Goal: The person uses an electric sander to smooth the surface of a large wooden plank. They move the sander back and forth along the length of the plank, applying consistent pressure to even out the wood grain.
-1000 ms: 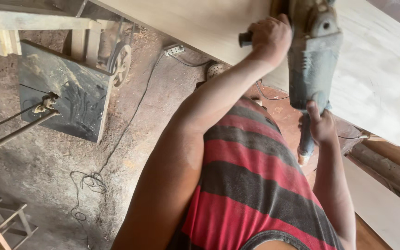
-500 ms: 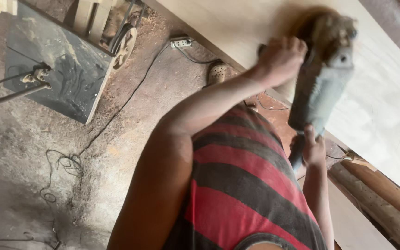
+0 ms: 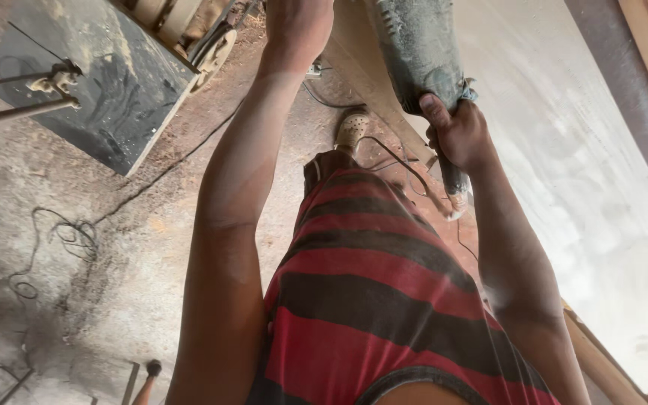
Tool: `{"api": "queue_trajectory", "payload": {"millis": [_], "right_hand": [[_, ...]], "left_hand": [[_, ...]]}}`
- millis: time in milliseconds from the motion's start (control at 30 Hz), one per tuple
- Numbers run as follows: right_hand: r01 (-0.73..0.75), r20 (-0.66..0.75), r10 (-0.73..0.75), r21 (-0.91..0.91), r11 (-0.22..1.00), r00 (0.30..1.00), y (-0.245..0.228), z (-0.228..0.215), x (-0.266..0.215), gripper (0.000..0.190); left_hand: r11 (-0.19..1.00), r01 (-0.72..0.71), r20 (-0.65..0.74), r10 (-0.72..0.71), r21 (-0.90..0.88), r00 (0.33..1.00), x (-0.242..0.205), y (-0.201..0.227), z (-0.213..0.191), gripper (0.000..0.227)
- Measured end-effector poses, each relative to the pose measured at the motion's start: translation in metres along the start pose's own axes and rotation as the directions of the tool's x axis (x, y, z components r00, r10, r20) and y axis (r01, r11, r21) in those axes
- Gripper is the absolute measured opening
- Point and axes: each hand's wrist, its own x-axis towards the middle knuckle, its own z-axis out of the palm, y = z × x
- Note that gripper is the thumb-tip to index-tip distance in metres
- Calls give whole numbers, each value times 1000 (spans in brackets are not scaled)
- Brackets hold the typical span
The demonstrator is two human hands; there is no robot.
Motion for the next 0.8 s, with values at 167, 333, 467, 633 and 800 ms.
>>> {"api": "queue_trajectory", "payload": {"millis": [167, 333, 467, 633, 800], "right_hand": [[-140, -12, 139, -66, 988, 990, 82, -10, -12, 68], [-7, 44, 7, -4, 1000, 999, 154, -24, -49, 62], [-95, 37, 97, -62, 994, 995, 135, 6, -77, 62], [15, 36, -12, -105, 994, 999, 43, 11, -21, 65], [210, 48, -215, 99, 973, 975, -29, 20, 15, 74]], "left_hand": [[999, -45, 70, 47, -25, 996, -35, 52, 2, 29], [975, -142, 27, 149, -174, 989, -90, 104, -36, 32], [964, -92, 188, 142, -250, 972, -95, 90, -39, 29], [985, -148, 61, 154, -93, 986, -45, 19, -35, 18], [991, -127, 222, 132, -37, 966, 33, -43, -57, 15]]}}
